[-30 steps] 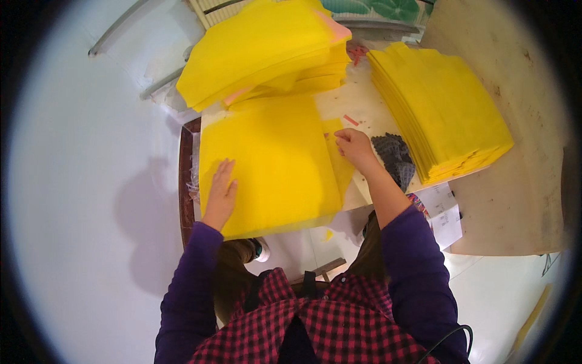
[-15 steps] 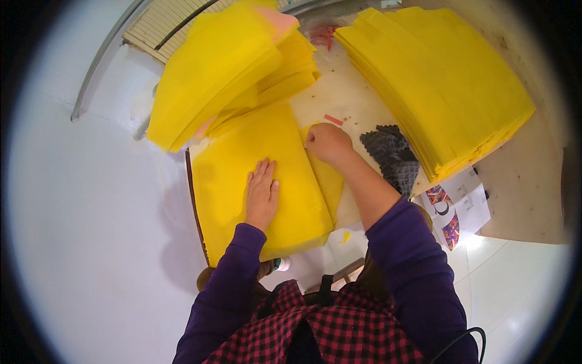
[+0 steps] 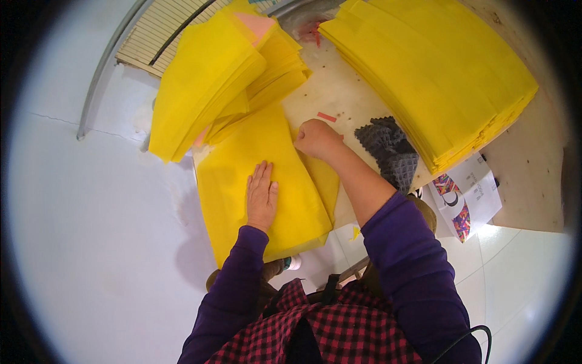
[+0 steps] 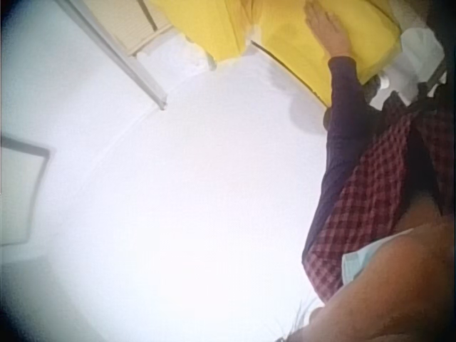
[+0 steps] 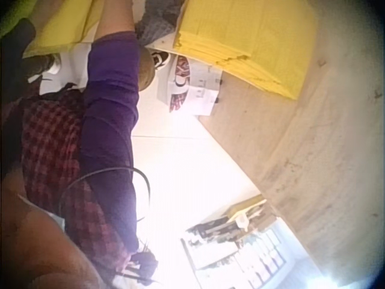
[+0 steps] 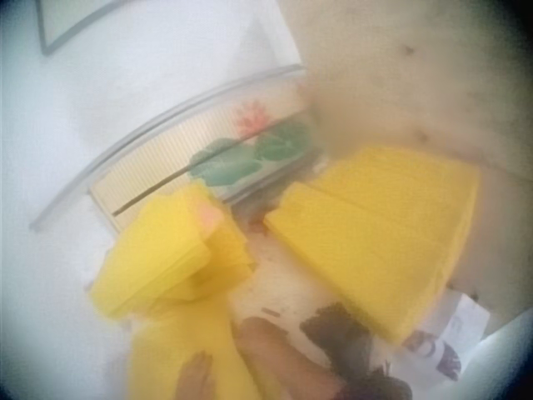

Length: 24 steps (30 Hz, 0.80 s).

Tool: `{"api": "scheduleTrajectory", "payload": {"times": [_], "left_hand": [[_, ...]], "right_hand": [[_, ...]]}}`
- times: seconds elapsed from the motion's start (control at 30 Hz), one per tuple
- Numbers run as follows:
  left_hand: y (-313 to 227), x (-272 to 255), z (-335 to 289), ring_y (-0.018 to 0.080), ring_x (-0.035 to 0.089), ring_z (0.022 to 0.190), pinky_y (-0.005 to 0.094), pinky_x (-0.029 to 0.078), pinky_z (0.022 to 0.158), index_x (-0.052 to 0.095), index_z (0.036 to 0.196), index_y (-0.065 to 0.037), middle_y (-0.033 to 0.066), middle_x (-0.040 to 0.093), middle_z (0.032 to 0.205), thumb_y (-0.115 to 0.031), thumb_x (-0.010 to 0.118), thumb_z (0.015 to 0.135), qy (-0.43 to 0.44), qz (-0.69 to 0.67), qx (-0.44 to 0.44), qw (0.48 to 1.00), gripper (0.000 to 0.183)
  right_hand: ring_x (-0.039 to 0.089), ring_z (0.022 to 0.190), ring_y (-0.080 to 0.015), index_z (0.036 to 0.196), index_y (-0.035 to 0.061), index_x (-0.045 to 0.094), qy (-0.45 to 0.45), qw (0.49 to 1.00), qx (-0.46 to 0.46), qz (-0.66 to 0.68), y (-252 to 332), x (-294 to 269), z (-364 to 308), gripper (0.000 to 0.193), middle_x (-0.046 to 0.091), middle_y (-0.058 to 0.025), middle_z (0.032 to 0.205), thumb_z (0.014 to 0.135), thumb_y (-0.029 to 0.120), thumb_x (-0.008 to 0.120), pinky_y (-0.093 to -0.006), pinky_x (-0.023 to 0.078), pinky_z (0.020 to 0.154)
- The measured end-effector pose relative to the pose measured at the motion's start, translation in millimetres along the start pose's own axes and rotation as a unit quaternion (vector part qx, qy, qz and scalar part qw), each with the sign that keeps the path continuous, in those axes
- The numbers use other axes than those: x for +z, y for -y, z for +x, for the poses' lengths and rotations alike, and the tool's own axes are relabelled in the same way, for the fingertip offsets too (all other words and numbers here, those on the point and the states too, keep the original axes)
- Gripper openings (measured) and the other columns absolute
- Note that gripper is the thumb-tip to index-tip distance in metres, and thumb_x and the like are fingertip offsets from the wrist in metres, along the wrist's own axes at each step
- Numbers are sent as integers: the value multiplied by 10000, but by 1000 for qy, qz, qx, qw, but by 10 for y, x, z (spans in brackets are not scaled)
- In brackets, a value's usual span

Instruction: The person folds yellow paper sheets by hand on a table, aligning edges and pressing creases. They repeatedly pick up sheets, fold them in half, and stack the folded pieces into a growing pile.

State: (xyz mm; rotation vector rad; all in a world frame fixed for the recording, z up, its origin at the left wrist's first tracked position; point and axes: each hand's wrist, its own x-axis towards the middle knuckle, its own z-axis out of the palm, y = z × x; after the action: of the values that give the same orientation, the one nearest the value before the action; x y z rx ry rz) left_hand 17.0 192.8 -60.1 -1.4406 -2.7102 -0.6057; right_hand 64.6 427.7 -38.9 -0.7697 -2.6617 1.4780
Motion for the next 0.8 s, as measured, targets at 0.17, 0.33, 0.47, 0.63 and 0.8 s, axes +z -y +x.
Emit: {"api": "scheduleTrajectory", "payload": {"times": [0.17, 0.33, 0.47, 0.63, 0.8], "left_hand": [[3, -4, -2, 320, 333, 1374, 445, 195, 1142, 414, 1408, -61, 168, 397, 1460, -360, 362, 999, -2, -10, 2, 1000, 510], [12, 8, 1, 322, 334, 1373, 443, 193, 1142, 411, 1409, -57, 171, 398, 1459, -374, 362, 998, -6, -17, 3, 1000, 522], [21, 14, -1, 321, 335, 1373, 440, 191, 1143, 409, 1409, -54, 172, 397, 1459, -383, 363, 997, -6, -15, 2, 1000, 530], [37, 20, 1, 329, 332, 1373, 436, 190, 1144, 406, 1411, -53, 178, 395, 1459, -363, 389, 992, -2, -22, 2, 1000, 521], [-17, -41, 24, 355, 383, 1313, 422, 271, 1101, 479, 1326, -25, 211, 446, 1381, -257, 523, 940, -51, -88, 19, 995, 452]], "right_hand": [[649, 947, -383, 935, -32, 690, 23, 999, 9, 30, 33, -22, 0, 316, 659, -256, 999, 741, 210, 623, -420, 524, 824], [647, 934, -395, 929, -36, 689, 34, 998, -13, 47, 34, -43, -27, 313, 657, -264, 996, 736, 201, 621, -418, 523, 824], [647, 931, -400, 921, -43, 687, 18, 999, -10, 30, 3, -20, -2, 310, 656, -269, 993, 733, 197, 630, -420, 521, 823], [644, 943, -399, 912, -52, 682, 21, 999, -1, 40, -47, 19, 16, 310, 653, -276, 989, 731, 196, 639, -422, 518, 825], [644, 944, -400, 896, -59, 679, 27, 996, 21, 81, -78, 36, 20, 305, 651, -284, 977, 731, 194, 634, -423, 520, 818]]}}
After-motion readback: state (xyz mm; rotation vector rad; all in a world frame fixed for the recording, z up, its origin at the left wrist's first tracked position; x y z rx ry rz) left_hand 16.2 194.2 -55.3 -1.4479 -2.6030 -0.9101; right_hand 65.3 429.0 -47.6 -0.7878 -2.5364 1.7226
